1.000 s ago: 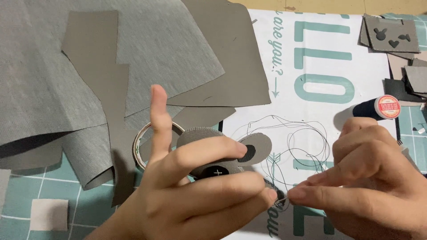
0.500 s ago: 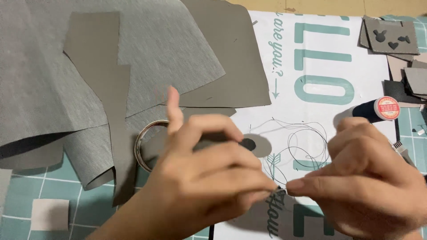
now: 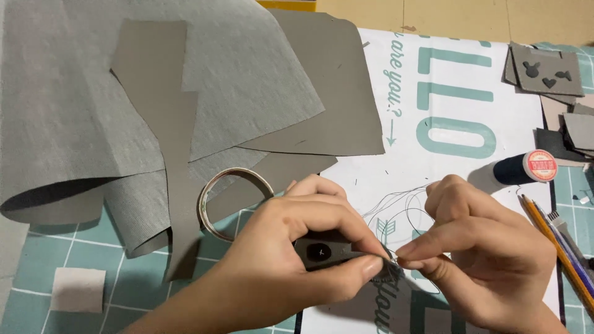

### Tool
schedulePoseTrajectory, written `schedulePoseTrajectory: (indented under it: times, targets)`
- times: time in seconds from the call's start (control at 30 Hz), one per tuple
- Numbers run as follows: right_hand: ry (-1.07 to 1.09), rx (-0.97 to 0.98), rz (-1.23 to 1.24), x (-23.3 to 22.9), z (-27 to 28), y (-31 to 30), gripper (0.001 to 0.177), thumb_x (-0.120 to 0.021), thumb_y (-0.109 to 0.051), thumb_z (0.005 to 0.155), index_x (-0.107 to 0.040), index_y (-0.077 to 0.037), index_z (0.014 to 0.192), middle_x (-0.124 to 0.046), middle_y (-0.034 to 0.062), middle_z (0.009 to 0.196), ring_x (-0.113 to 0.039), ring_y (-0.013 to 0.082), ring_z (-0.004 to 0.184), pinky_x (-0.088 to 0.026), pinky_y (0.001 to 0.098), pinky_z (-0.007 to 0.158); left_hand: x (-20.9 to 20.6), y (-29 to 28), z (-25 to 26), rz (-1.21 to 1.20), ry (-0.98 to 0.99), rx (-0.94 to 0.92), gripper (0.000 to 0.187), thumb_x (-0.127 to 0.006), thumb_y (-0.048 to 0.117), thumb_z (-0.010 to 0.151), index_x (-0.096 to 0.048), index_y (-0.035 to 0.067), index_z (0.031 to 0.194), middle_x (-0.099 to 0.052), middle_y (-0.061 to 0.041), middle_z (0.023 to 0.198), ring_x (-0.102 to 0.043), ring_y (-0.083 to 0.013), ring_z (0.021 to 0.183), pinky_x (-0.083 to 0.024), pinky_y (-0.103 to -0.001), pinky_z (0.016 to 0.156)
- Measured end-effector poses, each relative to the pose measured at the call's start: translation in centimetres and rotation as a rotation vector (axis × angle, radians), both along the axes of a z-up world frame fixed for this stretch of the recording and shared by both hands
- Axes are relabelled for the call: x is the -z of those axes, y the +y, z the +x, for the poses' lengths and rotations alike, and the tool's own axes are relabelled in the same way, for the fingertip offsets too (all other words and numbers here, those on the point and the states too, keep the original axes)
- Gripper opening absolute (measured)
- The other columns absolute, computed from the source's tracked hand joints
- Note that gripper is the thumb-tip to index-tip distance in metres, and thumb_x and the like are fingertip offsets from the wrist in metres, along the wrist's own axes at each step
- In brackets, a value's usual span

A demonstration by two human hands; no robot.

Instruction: Hand-sewing the edges of a grey felt rabbit face cutout using a needle and thread.

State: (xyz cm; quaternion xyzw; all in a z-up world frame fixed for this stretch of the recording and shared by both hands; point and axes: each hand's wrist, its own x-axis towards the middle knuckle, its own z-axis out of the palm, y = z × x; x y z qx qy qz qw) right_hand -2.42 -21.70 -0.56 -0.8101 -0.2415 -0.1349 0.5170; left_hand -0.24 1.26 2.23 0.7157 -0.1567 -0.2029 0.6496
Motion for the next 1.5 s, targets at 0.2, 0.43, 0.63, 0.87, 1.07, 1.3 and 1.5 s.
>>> schedulePoseTrajectory:
  times: [0.2, 0.43, 0.63, 0.87, 1.07, 1.3, 1.5]
  targets:
    - [0.056, 0.007, 0.035, -0.6, -0.2, 1.1, 0.013, -0.066, -0.021, 0.083, -0.070, -0.010, 0.077, -0.037, -0.0001, 0.062, -0.034, 0.0179, 0.065, -0.032, 0.0326, 0.069, -0.3, -0.2, -0.1, 0.094, 0.145, -0.024, 0.006, -0.080, 0.026, 0.074, -0.081, 0.024, 0.079, -0.065, 0.006, 0.088, -0.063, -0.0046, 0.100, -0.040, -0.025, 0.101]
    - [0.043, -0.063, 0.060, 0.1, -0.1, 0.9, 0.011, -0.065, -0.020, 0.087, -0.070, -0.013, 0.079, -0.045, -0.0022, 0.062, -0.034, 0.0162, 0.064, -0.034, 0.0297, 0.066, -1.8, -0.3, 0.5, 0.207, 0.404, 0.041, 0.010, -0.082, 0.025, 0.075, -0.086, 0.021, 0.084, -0.062, 0.007, 0.096, -0.062, -0.0052, 0.075, -0.048, -0.020, 0.078]
    - [0.057, -0.072, 0.094, 0.4, -0.1, 1.2, 0.013, -0.065, -0.021, 0.087, -0.067, -0.014, 0.077, -0.044, -0.0020, 0.063, -0.034, 0.0164, 0.064, -0.034, 0.0301, 0.066, -0.6, -0.2, 0.0, 0.178, 0.246, 0.055, 0.009, -0.080, 0.031, 0.076, -0.084, 0.027, 0.083, -0.065, 0.007, 0.091, -0.063, -0.0054, 0.085, -0.046, -0.022, 0.086]
    - [0.127, -0.130, 0.188, 1.3, 0.5, 0.9, 0.011, -0.068, -0.017, 0.088, -0.068, -0.012, 0.079, -0.052, -0.0009, 0.070, -0.044, 0.0167, 0.067, -0.041, 0.0301, 0.068, -0.5, 0.0, 0.0, 0.088, 0.247, 0.007, 0.010, -0.080, 0.029, 0.077, -0.082, 0.021, 0.083, -0.070, 0.005, 0.095, -0.066, -0.0072, 0.084, -0.049, -0.023, 0.081]
    - [0.201, -0.176, 0.132, 1.1, 0.7, -0.4, 0.009, -0.070, -0.012, 0.088, -0.077, -0.009, 0.093, -0.066, 0.0084, 0.084, -0.066, 0.0192, 0.076, -0.053, 0.0266, 0.066, -0.7, 0.5, 0.4, 0.083, 0.239, -0.022, 0.014, -0.078, 0.032, 0.077, -0.082, 0.020, 0.084, -0.072, 0.003, 0.095, -0.069, -0.0072, 0.082, -0.052, -0.022, 0.078]
    - [0.168, -0.051, 0.023, 0.6, 0.8, 0.4, 0.007, -0.071, -0.010, 0.084, -0.074, -0.003, 0.084, -0.077, 0.0107, 0.080, -0.075, 0.0187, 0.069, -0.062, 0.0251, 0.065, -1.1, 0.6, 0.4, 0.101, 0.246, -0.041, 0.011, -0.078, 0.031, 0.077, -0.082, 0.022, 0.083, -0.071, 0.005, 0.097, -0.069, -0.0062, 0.084, -0.054, -0.022, 0.082]
    - [-0.050, -0.026, -0.020, 0.9, 0.4, 0.9, 0.021, -0.055, 0.011, 0.076, -0.069, -0.002, 0.085, -0.066, 0.0071, 0.069, -0.065, 0.0212, 0.064, -0.059, 0.0278, 0.068, -0.9, 0.3, 0.4, 0.134, 0.245, -0.003, 0.010, -0.078, 0.031, 0.076, -0.081, 0.024, 0.082, -0.074, 0.006, 0.097, -0.071, -0.0056, 0.083, -0.056, -0.022, 0.082]
